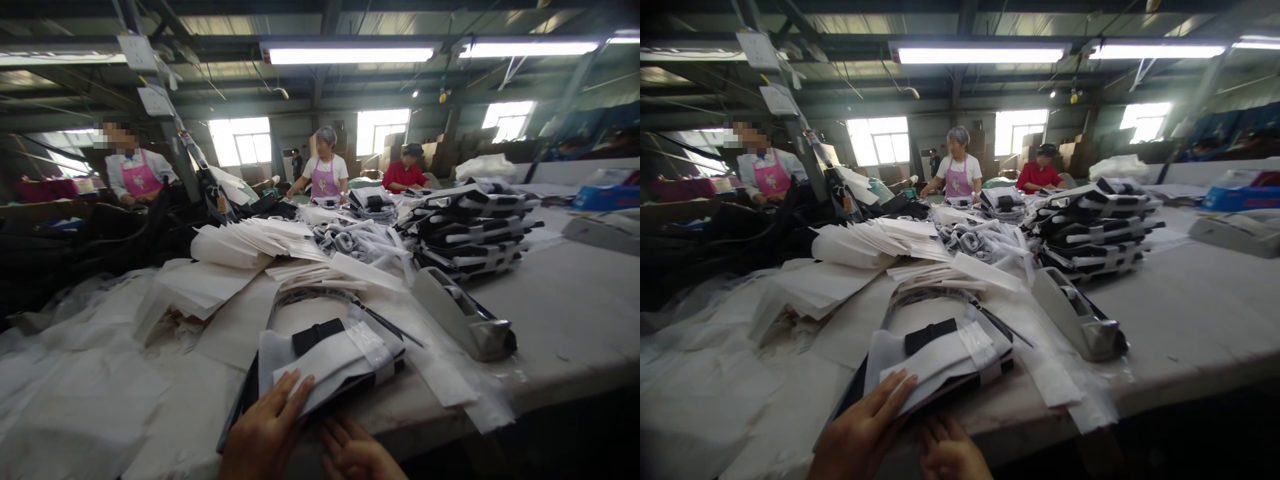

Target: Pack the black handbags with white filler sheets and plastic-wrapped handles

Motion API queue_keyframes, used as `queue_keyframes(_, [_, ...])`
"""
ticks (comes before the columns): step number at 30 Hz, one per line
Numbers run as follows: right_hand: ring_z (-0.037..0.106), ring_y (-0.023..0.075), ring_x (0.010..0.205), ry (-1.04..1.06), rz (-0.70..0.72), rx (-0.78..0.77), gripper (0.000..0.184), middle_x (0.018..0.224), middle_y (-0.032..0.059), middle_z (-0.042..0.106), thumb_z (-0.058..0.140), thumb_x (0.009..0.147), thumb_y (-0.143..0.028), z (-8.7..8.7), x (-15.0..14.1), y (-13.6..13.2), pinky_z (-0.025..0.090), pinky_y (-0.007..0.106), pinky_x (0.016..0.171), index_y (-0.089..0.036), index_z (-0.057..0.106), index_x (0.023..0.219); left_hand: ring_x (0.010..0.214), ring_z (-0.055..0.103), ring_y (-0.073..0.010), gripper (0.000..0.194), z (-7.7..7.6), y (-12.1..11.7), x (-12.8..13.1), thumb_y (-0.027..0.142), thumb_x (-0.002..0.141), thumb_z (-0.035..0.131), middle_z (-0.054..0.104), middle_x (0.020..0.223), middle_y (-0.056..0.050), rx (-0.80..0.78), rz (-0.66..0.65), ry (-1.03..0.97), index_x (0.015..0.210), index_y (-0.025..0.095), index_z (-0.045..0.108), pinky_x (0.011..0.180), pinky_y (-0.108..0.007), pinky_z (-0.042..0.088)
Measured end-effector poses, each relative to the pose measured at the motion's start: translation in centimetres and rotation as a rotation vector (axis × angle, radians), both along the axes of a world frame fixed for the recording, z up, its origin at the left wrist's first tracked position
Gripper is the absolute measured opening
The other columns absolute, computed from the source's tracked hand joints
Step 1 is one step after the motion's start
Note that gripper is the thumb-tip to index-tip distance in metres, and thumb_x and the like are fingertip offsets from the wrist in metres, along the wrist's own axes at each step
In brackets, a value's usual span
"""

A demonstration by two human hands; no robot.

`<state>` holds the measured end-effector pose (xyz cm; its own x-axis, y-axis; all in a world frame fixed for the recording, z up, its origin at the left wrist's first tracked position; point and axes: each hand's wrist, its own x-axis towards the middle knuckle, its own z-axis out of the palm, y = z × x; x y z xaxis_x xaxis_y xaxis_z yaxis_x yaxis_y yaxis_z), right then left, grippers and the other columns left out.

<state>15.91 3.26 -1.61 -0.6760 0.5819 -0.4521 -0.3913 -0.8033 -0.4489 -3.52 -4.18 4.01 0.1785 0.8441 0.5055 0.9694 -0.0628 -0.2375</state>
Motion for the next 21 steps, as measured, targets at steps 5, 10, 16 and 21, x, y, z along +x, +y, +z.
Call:
queue_keyframes(5, [0.064, 0.0229, 0.116, 0.045, -0.041, 0.054, 0.056, 0.108, 0.0038, 0.074, 0.057, 0.046, -0.002, 1.7, -1.6, -0.2, 0.046, 0.031, 0.094, -0.023, 0.07, 0.096, 0.121, 0.063, -0.0215, 0.052, 0.8, -0.5, 0.0, 0.032, 0.097, 0.049, 0.059, 0.141, -0.008, 0.014, -0.001, -0.048, 0.147, 0.022, 0.043, 0.09, -0.027, 0.058])
queue_keyframes(10, [0.062, 0.0258, 0.12, 0.087, -0.058, 0.167, 0.06, 0.112, 0.0053, 0.072, 0.056, 0.047, -0.005, 3.0, -2.7, 0.0, 0.04, 0.037, 0.106, -0.024, 0.066, 0.103, 0.123, 0.061, -0.0251, 0.069, -0.2, -0.7, -0.1, 0.033, 0.088, 0.062, 0.056, 0.144, -0.012, 0.017, 0.069, -0.094, 0.15, 0.018, 0.036, 0.094, -0.03, 0.056])
queue_keyframes(16, [0.061, 0.0296, 0.122, 0.024, -0.032, 0.299, 0.064, 0.121, 0.0097, 0.069, 0.068, 0.048, -0.006, 3.3, -2.6, 0.5, 0.043, 0.04, 0.104, -0.022, 0.066, 0.11, 0.118, 0.065, -0.0217, 0.071, -1.6, -0.1, -0.4, 0.012, 0.088, 0.049, 0.059, 0.141, -0.009, 0.114, 0.124, -0.126, 0.154, 0.02, 0.026, 0.092, -0.027, 0.055])
queue_keyframes(21, [0.06, 0.0306, 0.122, -0.541, 0.154, 1.29, 0.037, 0.125, 0.0104, 0.07, 0.063, 0.084, -0.022, 5.8, 4.1, 5.5, 0.042, 0.047, 0.106, -0.026, 0.069, 0.121, 0.099, 0.073, -0.0184, 0.075, -1.2, -0.1, -0.9, 0.013, 0.093, 0.047, 0.063, 0.137, -0.002, 0.11, 0.225, -0.245, 0.157, 0.032, 0.014, 0.081, -0.024, 0.058])
